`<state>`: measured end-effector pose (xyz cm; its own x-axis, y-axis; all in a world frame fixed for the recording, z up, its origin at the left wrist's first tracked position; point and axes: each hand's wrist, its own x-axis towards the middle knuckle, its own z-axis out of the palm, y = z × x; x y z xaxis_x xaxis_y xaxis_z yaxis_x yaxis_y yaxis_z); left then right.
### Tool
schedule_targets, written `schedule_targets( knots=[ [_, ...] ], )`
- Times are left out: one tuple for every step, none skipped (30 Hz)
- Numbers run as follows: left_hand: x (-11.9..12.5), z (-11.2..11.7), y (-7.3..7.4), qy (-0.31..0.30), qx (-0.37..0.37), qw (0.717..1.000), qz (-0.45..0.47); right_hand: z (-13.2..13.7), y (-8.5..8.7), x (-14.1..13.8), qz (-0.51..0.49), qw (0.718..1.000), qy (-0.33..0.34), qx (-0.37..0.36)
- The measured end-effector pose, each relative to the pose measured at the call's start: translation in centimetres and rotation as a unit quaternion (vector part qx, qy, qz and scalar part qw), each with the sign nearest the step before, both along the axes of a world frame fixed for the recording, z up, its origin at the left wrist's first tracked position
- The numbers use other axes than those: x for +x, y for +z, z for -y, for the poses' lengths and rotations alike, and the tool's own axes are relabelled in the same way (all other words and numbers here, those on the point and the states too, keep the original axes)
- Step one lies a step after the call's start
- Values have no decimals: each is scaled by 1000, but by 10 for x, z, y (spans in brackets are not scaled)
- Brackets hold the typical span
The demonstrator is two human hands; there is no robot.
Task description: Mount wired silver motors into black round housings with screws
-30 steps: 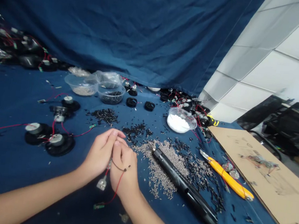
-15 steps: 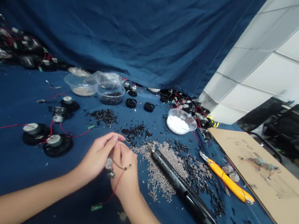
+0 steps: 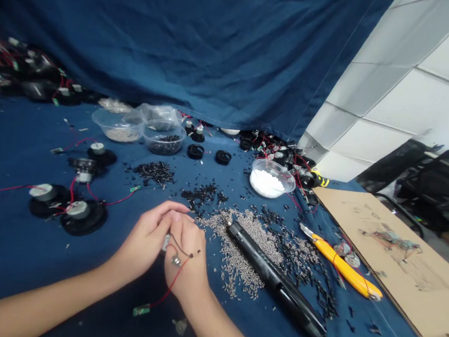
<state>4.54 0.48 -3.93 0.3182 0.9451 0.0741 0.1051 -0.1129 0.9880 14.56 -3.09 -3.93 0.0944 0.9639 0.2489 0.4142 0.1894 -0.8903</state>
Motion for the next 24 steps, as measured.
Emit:
schedule_targets(
  knots=[
    [0, 0, 0, 1, -4, 1000, 2, 0, 0, 0, 5, 1000, -1, 0],
    [0, -1, -1, 4, -6, 1000, 3, -1, 0, 0, 10, 1000, -2, 0],
    [0, -1, -1, 7, -7, 1000, 3, -1, 0, 0, 14, 1000, -4, 2],
    [1, -1, -1, 10, -6, 1000, 3, -2, 0, -1, 16, 1000, -5, 4],
    [1, 0, -1, 12, -4, 1000, 4, -2, -1, -1, 14, 1000, -6, 6],
    [1, 1, -1, 13, -1, 1000, 3, -3, -2, -1, 9, 1000, -8, 7],
    [1, 2, 0, 12, 3, 1000, 2, -3, -3, -1, 5, 1000, -9, 9],
    [1, 3, 1, 10, 7, 1000, -3, -3, -4, -1, 2, 1000, -9, 9],
    [1, 5, 2, 8, 11, 1000, -10, -3, -5, 0, -1, 1000, -9, 10],
    [0, 6, 3, 3, 14, 1000, -20, -3, -6, 0, -6, 1000, -7, 12],
    [-1, 7, 4, -2, 18, 999, -29, -2, -6, 0, -14, 1000, 0, 14],
    [-2, 8, 5, -6, 21, 999, -36, -1, -6, 0, -25, 999, 14, 20],
    [-4, 9, 6, -9, 23, 999, -38, 0, -5, 0, -38, 998, 32, 27],
    [-5, 9, 7, -10, 22, 999, -34, 1, -5, 0, -51, 997, 49, 32],
    [-6, 9, 7, -11, 19, 999, -28, 3, -4, -1, -64, 995, 63, 33],
    [-7, 9, 7, -11, 12, 1000, -19, 4, -4, -2, -74, 994, 70, 30],
    [-8, 8, 7, -11, 5, 1000, -10, 4, -4, -3, -80, 994, 69, 27],
    [-8, 8, 7, -10, -4, 1000, -1, 5, -4, -4, -80, 994, 65, 25],
    [-8, 7, 7, -7, -12, 1000, 6, 5, -5, -5, -78, 995, 62, 22],
    [-7, 6, 6, -3, -20, 1000, 13, 4, -5, -6, -76, 995, 58, 21],
    [-7, 5, 5, 2, -24, 1000, 19, 4, -5, -7, -74, 996, 54, 22],
    [-7, 5, 5, 3, -25, 999, 22, 3, -5, -8, -73, 996, 51, 26],
    [-6, 4, 4, 1, -22, 1000, 22, 3, -5, -8, -74, 996, 48, 31],
    [-6, 4, 4, -4, -15, 1000, 15, 3, -5, -8, -73, 996, 45, 37]
  ],
)
